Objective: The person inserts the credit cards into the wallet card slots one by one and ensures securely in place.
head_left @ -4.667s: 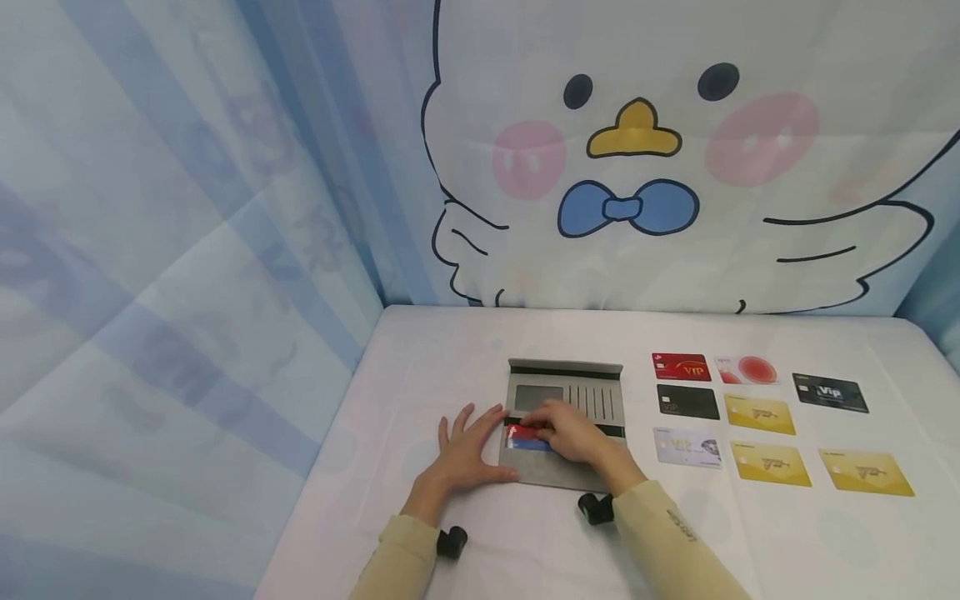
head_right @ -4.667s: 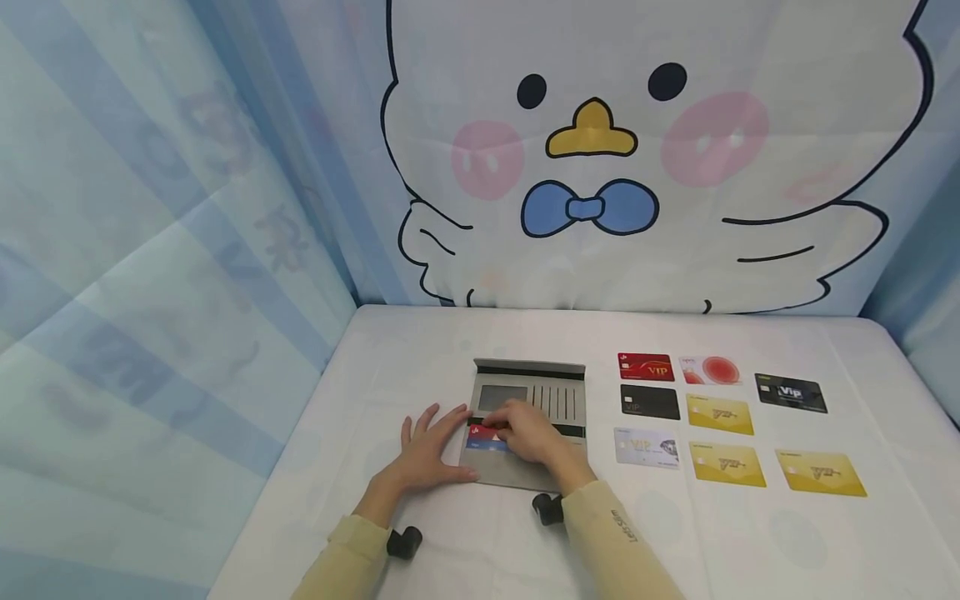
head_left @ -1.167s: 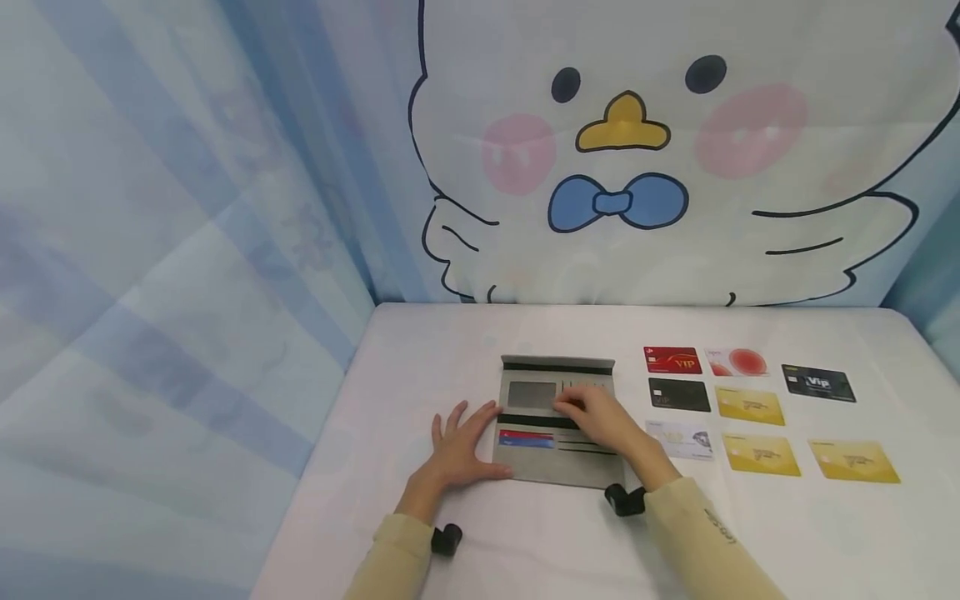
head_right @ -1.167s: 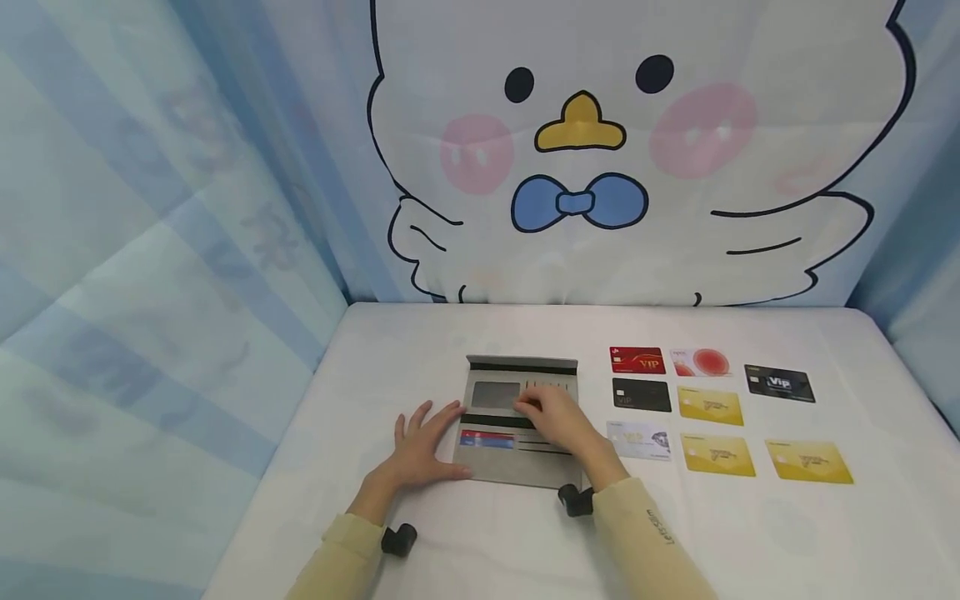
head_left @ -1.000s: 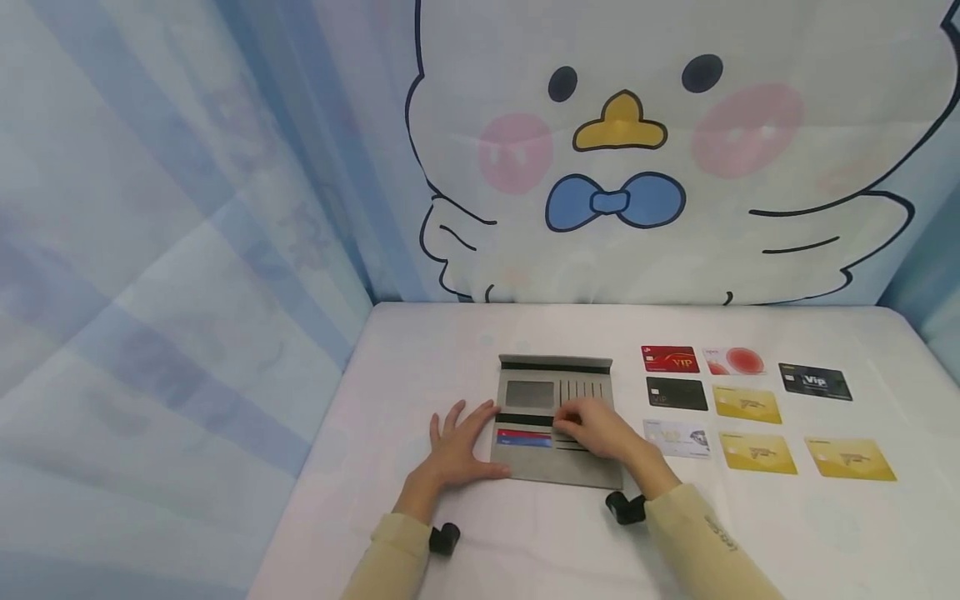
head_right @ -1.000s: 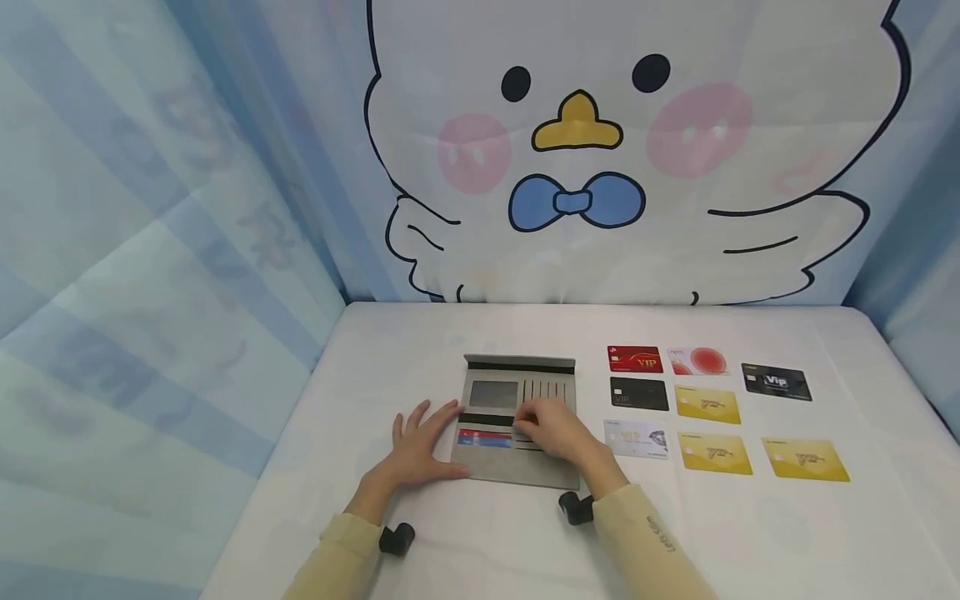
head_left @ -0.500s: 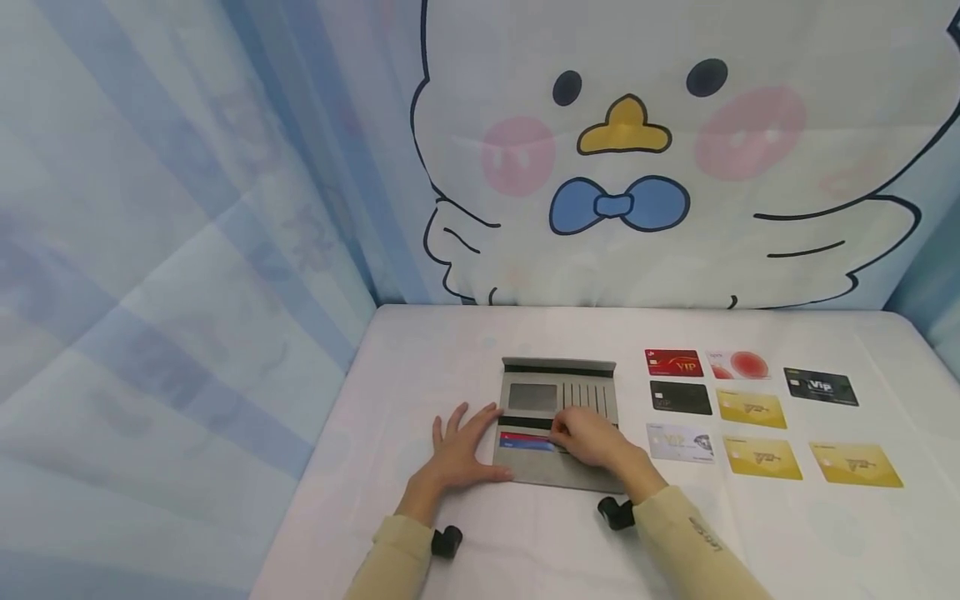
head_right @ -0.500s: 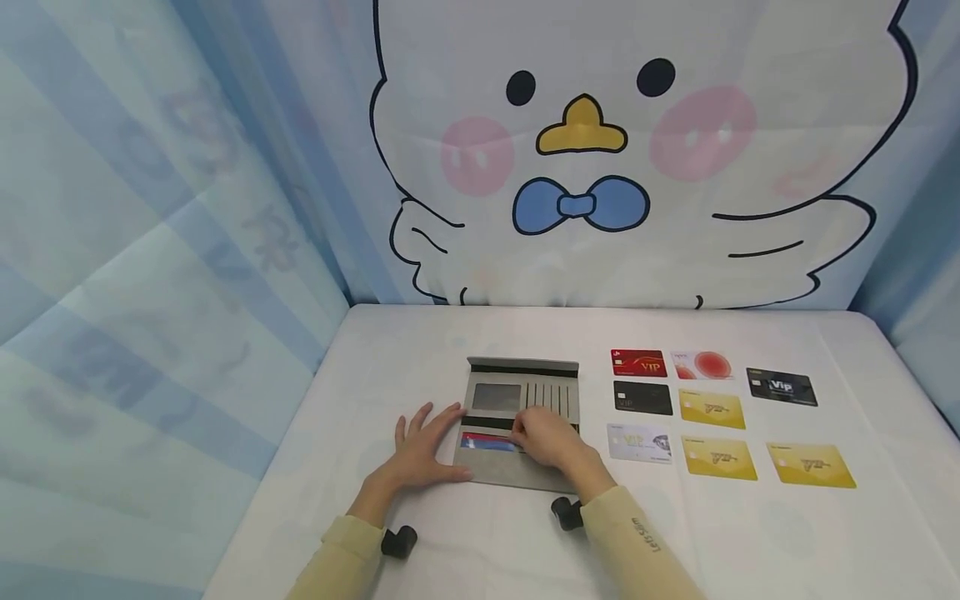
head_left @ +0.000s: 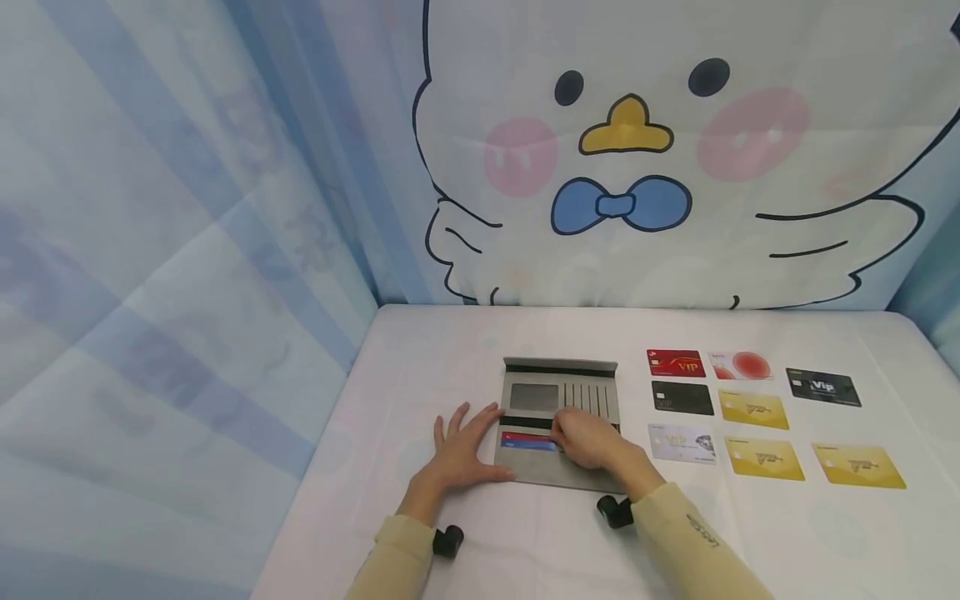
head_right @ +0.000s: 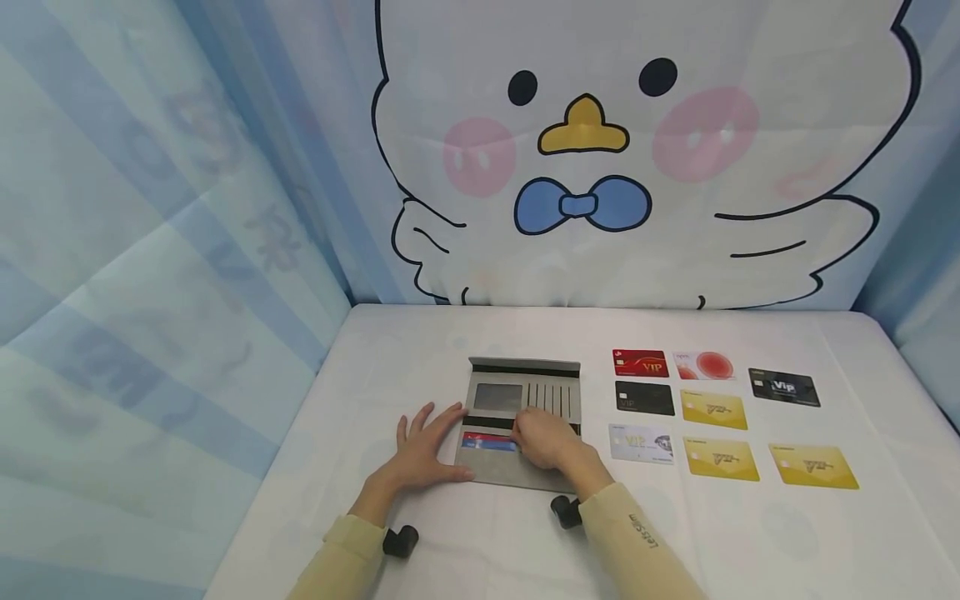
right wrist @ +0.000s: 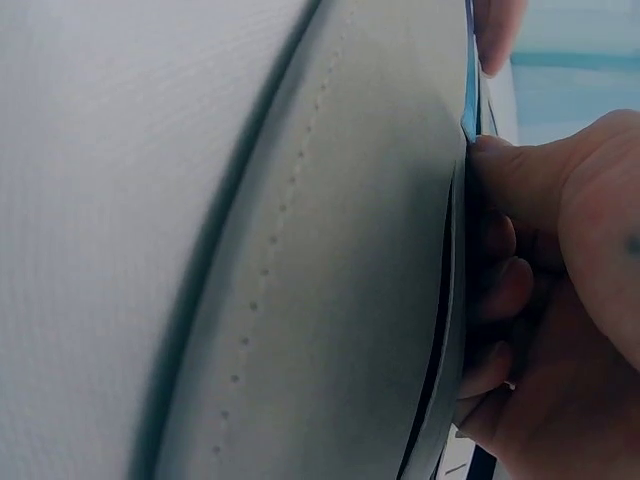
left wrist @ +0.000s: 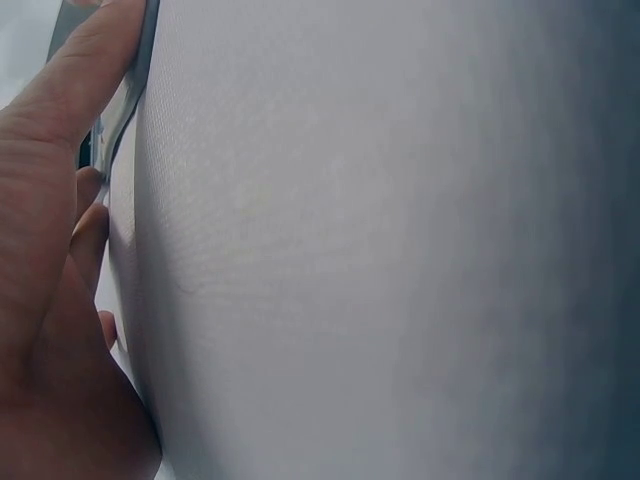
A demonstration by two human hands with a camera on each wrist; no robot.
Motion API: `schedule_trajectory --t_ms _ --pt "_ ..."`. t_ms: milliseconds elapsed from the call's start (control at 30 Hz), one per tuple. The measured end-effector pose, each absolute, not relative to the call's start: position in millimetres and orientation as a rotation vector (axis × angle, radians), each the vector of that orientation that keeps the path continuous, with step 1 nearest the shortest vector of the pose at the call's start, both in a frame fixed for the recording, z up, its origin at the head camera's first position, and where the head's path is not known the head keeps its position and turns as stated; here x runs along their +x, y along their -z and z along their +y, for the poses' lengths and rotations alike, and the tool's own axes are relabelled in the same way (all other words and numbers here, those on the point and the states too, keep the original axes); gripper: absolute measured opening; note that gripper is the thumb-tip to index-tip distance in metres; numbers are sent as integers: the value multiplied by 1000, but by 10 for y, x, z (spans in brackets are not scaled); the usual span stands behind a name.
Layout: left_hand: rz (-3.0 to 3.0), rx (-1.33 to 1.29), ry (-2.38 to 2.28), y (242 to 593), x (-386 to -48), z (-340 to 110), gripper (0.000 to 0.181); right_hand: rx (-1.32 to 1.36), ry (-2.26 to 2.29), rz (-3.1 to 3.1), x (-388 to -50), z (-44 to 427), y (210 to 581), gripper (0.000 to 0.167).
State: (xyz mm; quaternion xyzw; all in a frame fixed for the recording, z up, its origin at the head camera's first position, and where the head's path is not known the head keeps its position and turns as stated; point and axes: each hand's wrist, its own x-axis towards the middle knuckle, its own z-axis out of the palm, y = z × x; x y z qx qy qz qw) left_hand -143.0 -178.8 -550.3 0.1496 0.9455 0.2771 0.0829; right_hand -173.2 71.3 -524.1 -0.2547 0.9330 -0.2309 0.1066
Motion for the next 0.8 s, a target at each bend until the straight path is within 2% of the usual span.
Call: schedule_trajectory --t_ms 800 --pt "2812 454 -827 5461 -1400 -1785 95 -675 715 2765 -1720 646 5196 16"
